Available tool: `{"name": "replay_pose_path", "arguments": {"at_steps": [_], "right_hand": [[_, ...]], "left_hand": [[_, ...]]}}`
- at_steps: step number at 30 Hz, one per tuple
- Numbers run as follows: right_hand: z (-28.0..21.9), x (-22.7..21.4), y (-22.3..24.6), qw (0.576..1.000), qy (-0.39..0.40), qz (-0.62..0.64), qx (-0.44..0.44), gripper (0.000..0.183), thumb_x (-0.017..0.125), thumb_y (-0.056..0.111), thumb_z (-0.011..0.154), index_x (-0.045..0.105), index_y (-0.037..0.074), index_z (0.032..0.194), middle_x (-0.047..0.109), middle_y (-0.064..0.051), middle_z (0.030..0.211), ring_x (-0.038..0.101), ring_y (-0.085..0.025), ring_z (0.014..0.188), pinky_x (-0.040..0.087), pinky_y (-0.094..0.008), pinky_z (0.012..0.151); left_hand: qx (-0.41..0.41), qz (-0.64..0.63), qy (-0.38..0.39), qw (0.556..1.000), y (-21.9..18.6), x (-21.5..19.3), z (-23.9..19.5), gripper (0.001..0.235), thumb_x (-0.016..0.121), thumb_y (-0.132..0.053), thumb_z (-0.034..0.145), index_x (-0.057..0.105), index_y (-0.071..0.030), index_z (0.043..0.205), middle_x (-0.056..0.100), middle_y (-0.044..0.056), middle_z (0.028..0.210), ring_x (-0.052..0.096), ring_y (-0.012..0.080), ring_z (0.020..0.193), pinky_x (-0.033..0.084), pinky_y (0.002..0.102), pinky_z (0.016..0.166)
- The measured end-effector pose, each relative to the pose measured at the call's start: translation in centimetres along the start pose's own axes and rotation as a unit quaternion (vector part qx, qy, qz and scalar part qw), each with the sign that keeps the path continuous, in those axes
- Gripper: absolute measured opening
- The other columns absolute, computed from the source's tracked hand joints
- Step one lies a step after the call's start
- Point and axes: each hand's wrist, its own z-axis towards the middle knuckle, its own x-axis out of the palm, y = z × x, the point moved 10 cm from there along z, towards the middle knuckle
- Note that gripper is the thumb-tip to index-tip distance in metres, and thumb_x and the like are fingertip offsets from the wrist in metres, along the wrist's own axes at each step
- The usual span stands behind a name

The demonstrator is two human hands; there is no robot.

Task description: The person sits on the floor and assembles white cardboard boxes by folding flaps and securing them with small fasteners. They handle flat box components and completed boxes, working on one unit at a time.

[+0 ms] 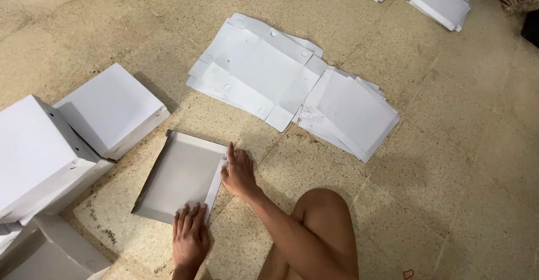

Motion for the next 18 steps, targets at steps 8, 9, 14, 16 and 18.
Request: {"name": "replay_pose_path", "arguments": {"at_steps": [8,9,14,16,18], "right_hand": [[-0.2,0.4,0.3,0.999,0.010,-0.026,-0.027,0.089,0.061,0.031,0.096,0.006,0.002,0.161,0.042,-0.023,0.122,0.045,-0.035,0.115,0.039,-0.051,0.100],[-0.2,0.3,0.4,0.999,0.021,-0.028,-0.024,0.087,0.059,0.033,0.097,0.009,0.001,0.160,0.042,-0.024,0.125,0.044,-0.035,0.116,0.038,-0.053,0.101],[-0.3,0.2,0.7,0.999,0.033,-0.024,-0.012,0.081,0.055,0.033,0.097,0.014,0.000,0.159,0.038,-0.024,0.129,0.042,-0.036,0.120,0.036,-0.054,0.102],[-0.3,0.3,0.7,0.999,0.033,-0.024,-0.015,0.081,0.054,0.032,0.097,0.013,-0.001,0.159,0.038,-0.024,0.130,0.042,-0.037,0.119,0.036,-0.055,0.101],[-0.2,0.6,0.4,0.999,0.038,-0.027,-0.006,0.081,0.054,0.035,0.097,0.014,0.002,0.160,0.038,-0.023,0.132,0.041,-0.035,0.122,0.034,-0.055,0.104]], "left_hand": [[-0.009,-0.005,0.019,1.000,0.4,0.5,-0.2,0.052,0.049,-0.012,0.090,0.057,-0.020,0.141,0.060,0.004,0.142,0.048,0.0327,0.142,0.030,0.053,0.125],[-0.011,-0.005,0.019,1.000,0.4,0.5,-0.3,0.052,0.049,-0.012,0.091,0.057,-0.020,0.142,0.060,0.004,0.143,0.047,0.0325,0.142,0.029,0.052,0.126],[-0.018,-0.006,0.022,1.000,0.5,0.5,-0.2,0.052,0.050,-0.012,0.090,0.057,-0.020,0.141,0.059,0.003,0.143,0.047,0.0317,0.143,0.029,0.051,0.126],[-0.016,-0.004,0.021,1.000,0.5,0.5,-0.2,0.053,0.049,-0.012,0.089,0.057,-0.020,0.141,0.059,0.003,0.143,0.046,0.0316,0.143,0.029,0.050,0.126],[-0.015,-0.009,0.033,0.999,0.6,0.7,-0.2,0.052,0.048,-0.014,0.091,0.055,-0.020,0.142,0.058,0.004,0.144,0.045,0.0321,0.144,0.027,0.052,0.127]]}}
